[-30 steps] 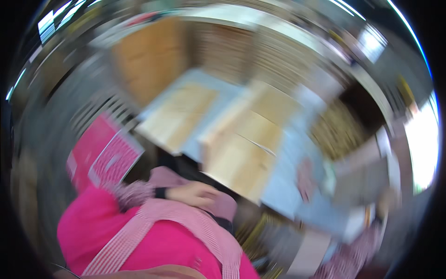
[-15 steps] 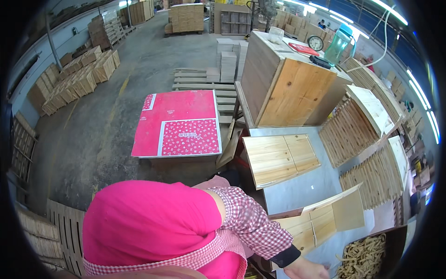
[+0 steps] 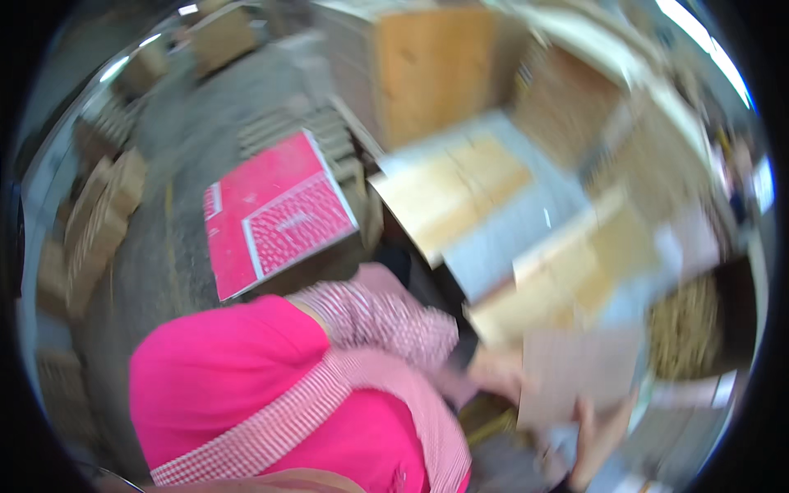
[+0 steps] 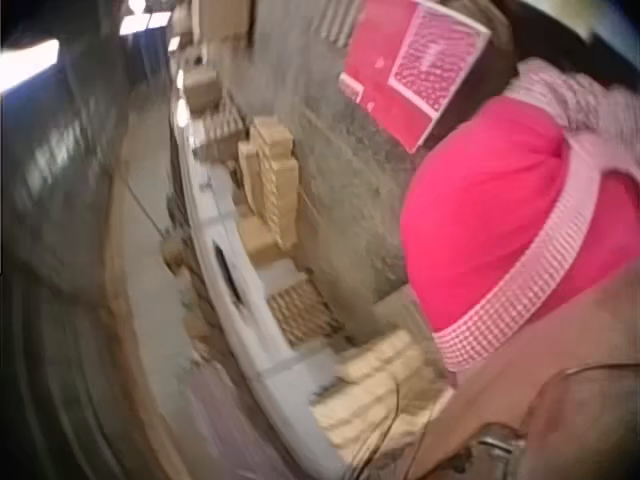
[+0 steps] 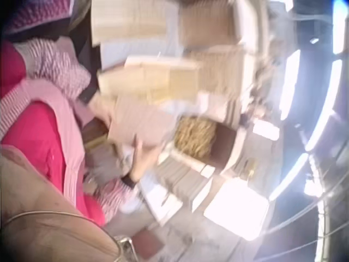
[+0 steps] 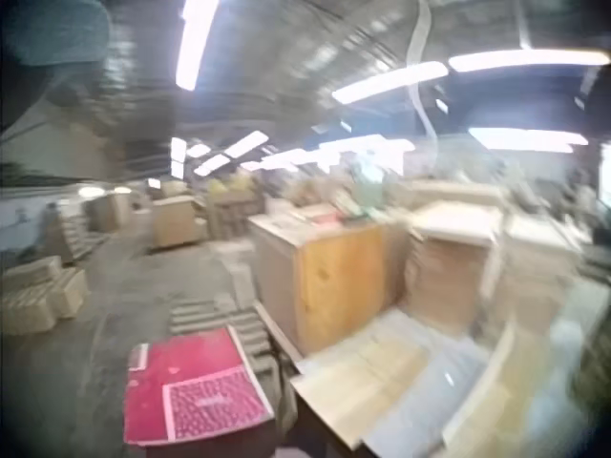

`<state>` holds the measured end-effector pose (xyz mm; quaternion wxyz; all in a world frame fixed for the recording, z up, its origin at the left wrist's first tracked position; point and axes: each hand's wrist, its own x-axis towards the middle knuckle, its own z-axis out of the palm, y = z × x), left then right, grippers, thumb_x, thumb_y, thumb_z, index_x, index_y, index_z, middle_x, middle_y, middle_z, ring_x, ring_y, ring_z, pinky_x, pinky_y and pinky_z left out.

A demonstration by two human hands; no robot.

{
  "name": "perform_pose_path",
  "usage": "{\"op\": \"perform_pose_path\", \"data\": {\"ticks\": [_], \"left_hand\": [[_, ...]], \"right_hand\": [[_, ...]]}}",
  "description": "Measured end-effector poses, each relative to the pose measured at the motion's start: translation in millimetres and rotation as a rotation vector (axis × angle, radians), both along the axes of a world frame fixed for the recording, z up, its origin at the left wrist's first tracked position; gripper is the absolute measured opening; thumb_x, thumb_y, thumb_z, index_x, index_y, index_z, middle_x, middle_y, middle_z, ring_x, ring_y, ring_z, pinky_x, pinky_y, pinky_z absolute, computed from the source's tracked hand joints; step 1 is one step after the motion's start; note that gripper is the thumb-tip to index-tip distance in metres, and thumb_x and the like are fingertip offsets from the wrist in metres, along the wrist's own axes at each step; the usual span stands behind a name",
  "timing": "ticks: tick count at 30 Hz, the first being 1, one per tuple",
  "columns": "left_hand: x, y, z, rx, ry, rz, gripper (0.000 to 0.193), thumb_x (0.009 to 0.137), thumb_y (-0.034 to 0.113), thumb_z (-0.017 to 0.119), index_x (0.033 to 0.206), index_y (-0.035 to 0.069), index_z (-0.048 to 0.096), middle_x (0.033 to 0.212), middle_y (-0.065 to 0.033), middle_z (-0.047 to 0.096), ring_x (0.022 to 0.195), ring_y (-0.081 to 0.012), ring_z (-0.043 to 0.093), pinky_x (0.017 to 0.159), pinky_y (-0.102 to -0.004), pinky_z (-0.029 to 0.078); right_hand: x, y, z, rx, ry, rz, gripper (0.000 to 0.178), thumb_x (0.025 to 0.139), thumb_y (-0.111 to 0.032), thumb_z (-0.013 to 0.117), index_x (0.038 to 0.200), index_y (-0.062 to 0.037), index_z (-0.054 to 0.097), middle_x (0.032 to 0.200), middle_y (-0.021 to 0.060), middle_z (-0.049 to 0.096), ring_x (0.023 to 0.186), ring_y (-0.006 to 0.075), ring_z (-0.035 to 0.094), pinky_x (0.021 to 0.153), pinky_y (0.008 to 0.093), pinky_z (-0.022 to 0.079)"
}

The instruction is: Applying glue to the edges of wooden boards and assembling them into a rectangular box.

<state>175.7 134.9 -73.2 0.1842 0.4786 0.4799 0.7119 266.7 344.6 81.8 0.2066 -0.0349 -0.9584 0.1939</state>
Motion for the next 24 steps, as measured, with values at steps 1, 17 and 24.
{"op": "perform_pose_path", "data": {"ticks": [1, 17, 24], "left_hand": [[-17.6, -29.2, 15.4, -0.179, 0.251, -0.182, 0.032, 0.088, 0.011, 0.066, 0.117, 0.001, 0.057, 0.120, -0.0095, 0.061, 0.106, -0.0225, 0.058, 0.093, -0.0380, 0.048], [-32.3, -230.5, 119.6, -0.441, -0.767, 0.501, 0.027, 0.099, 0.018, 0.050, 0.117, -0.001, 0.058, 0.106, -0.0114, 0.066, 0.102, -0.0212, 0.065, 0.085, -0.0311, 0.053], [-40.8, -224.2, 128.2, -0.355, -0.744, 0.473, 0.029, 0.099, 0.017, 0.049, 0.120, -0.002, 0.055, 0.112, -0.0127, 0.064, 0.105, -0.0222, 0.063, 0.086, -0.0329, 0.053]], "right_hand": [[-6.5, -4.3, -5.7, -0.189, -0.108, -0.049, 0.075, 0.074, -0.017, 0.078, 0.134, 0.0088, 0.041, 0.122, 0.0242, 0.056, 0.109, 0.0284, 0.056, 0.096, 0.0383, 0.043], [-138.3, -33.3, 8.2, 0.253, 0.638, 0.216, 0.042, 0.069, -0.035, 0.076, 0.091, -0.0055, 0.055, 0.086, 0.0129, 0.059, 0.086, 0.0308, 0.059, 0.074, 0.0429, 0.043], [-144.7, -56.5, 24.0, 0.536, 0.267, -0.055, 0.043, 0.059, -0.027, 0.080, 0.084, -0.0071, 0.052, 0.080, 0.0110, 0.056, 0.083, 0.0282, 0.055, 0.078, 0.0413, 0.038]]}}
